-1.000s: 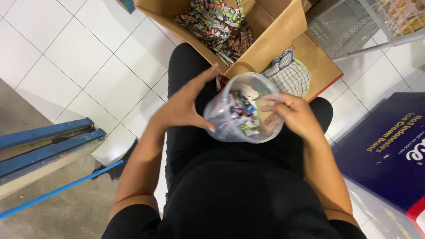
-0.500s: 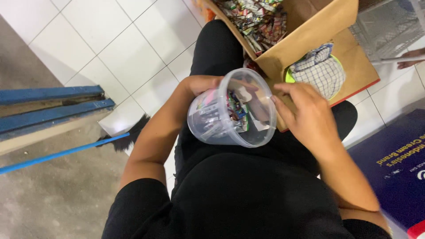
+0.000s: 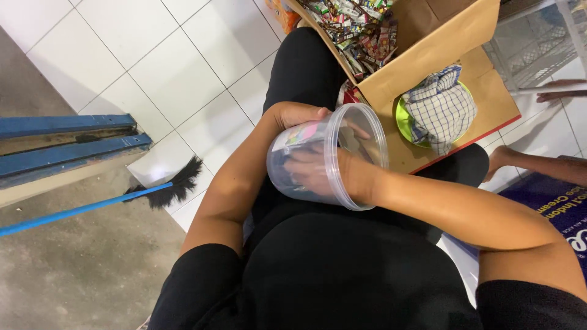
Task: Organizing small condiment or snack packets into a plastic jar from a cardboard box.
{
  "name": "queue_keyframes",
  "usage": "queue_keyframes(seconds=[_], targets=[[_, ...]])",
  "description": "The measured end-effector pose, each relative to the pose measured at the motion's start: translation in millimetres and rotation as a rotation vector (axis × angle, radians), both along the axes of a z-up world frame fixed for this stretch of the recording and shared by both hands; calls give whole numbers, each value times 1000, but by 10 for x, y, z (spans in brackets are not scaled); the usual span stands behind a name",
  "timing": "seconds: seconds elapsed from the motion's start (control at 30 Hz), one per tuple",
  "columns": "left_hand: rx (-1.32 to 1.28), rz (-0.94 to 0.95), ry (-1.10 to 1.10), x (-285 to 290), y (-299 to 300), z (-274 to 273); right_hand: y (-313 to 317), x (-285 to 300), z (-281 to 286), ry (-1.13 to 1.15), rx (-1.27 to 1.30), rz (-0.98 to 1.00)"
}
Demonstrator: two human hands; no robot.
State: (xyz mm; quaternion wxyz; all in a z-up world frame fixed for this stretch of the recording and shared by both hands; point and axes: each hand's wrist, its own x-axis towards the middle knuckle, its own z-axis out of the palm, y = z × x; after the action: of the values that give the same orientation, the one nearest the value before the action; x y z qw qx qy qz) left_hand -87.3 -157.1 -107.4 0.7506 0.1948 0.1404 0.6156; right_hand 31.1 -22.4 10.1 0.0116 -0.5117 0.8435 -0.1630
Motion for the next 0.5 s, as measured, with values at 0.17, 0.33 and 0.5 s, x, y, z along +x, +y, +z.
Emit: queue_keyframes(seconds=[0.17,0.33,0.5], targets=[[4,-34,-29,-15,-7,16,96,-13,-60,-168,-214,-51],[-21,-65,-34,-44,38,112,71,32,-99,-202,-81,-222],[90,-16,291,-149,127,-392,286,-49,273,-288,-68,-269]])
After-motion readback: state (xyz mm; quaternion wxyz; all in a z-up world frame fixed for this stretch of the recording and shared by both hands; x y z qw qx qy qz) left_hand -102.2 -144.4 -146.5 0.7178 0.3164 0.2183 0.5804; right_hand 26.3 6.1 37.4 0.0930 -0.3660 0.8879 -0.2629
